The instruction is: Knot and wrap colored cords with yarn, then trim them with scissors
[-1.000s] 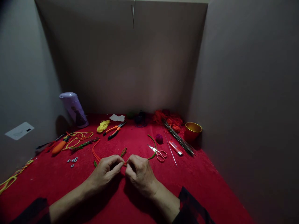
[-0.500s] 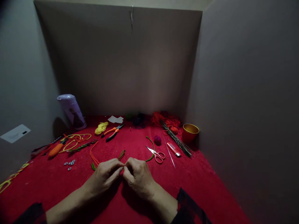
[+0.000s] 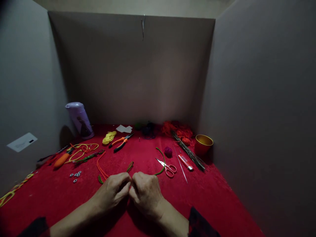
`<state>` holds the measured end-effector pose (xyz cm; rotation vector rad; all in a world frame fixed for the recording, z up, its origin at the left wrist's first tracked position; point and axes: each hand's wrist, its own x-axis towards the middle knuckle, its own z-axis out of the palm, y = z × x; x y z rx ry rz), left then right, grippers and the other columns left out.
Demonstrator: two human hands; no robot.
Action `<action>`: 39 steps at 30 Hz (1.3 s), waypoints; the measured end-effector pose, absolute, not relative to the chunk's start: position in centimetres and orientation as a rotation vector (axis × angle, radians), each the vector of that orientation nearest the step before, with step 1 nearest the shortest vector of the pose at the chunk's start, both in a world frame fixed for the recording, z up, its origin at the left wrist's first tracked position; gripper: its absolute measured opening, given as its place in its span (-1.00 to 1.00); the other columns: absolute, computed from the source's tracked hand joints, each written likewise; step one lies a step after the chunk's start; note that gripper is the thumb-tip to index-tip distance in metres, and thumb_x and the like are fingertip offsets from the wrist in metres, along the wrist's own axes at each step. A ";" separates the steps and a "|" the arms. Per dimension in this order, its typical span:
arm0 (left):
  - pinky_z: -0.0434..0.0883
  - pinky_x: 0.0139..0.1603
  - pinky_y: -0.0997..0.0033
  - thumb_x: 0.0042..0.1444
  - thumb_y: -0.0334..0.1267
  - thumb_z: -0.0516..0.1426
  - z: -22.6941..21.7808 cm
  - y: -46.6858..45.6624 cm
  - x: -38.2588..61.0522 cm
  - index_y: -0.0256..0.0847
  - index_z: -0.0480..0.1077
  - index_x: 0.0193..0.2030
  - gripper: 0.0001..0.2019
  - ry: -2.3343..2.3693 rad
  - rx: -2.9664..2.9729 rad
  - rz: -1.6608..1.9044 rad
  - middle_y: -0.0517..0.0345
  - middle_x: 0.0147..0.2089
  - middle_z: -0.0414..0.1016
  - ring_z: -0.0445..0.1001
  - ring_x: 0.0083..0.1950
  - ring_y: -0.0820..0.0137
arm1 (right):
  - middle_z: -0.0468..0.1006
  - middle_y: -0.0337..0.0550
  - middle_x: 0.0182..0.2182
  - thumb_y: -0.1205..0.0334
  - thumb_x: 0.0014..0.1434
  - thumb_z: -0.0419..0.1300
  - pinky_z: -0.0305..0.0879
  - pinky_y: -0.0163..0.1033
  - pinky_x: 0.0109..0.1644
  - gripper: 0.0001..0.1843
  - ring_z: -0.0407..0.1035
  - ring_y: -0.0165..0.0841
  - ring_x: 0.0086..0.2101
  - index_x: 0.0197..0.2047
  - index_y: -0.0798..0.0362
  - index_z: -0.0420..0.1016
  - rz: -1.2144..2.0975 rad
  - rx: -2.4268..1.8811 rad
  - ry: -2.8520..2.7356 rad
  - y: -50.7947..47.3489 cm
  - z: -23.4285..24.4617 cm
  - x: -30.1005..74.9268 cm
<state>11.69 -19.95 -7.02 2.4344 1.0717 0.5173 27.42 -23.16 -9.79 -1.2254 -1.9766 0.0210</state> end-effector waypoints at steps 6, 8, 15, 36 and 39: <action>0.19 -0.38 0.46 0.15 -0.34 -0.05 -7.2 -19.7 11.7 -0.22 0.28 -0.43 -0.83 1.066 2.380 0.535 0.17 -0.46 0.38 0.31 -0.43 0.43 | 0.32 -0.27 -0.60 0.41 -0.01 0.02 -0.10 -0.31 -0.48 -0.90 0.12 -0.46 -0.59 -0.51 0.06 0.22 0.069 -1.253 -1.931 -23.2 -9.8 27.2; 0.19 -0.39 0.46 0.14 -0.33 -0.04 -7.3 -19.7 11.7 -0.23 0.28 -0.44 -0.83 1.064 2.359 0.546 0.18 -0.47 0.37 0.30 -0.44 0.44 | 0.30 -0.28 -0.61 0.41 -0.01 0.02 -0.09 -0.32 -0.48 -0.89 0.11 -0.47 -0.60 -0.51 0.06 0.20 0.121 -1.272 -1.905 -23.2 -9.8 27.1; 0.24 -0.32 0.46 0.20 -0.28 -0.06 -6.8 -19.5 11.6 -0.26 0.35 -0.37 -0.78 1.006 2.246 0.598 0.12 -0.40 0.43 0.35 -0.37 0.42 | 0.32 -0.27 -0.57 0.41 0.08 0.02 -0.01 -0.34 -0.43 -0.87 0.18 -0.46 -0.55 -0.48 0.06 0.24 0.239 -1.289 -1.854 -23.1 -9.7 27.4; 0.28 -0.26 0.44 0.23 -0.29 -0.07 -6.9 -19.4 11.2 -0.25 0.37 -0.30 -0.78 0.985 2.322 0.594 0.08 -0.34 0.48 0.41 -0.31 0.40 | 0.45 -0.14 -0.42 0.44 0.17 0.00 0.16 -0.33 -0.34 -0.86 0.32 -0.39 -0.42 -0.31 0.10 0.34 0.277 -1.206 -1.975 -23.1 -9.7 28.0; 0.27 -0.26 0.43 0.23 -0.29 -0.07 -7.0 -19.6 11.2 -0.24 0.37 -0.30 -0.78 0.984 2.364 0.567 0.07 -0.34 0.48 0.42 -0.31 0.38 | 0.39 -0.21 -0.50 0.47 0.09 0.02 0.06 -0.35 -0.41 -0.88 0.25 -0.42 -0.49 -0.40 0.08 0.29 0.193 -1.237 -2.001 -23.1 -9.6 28.0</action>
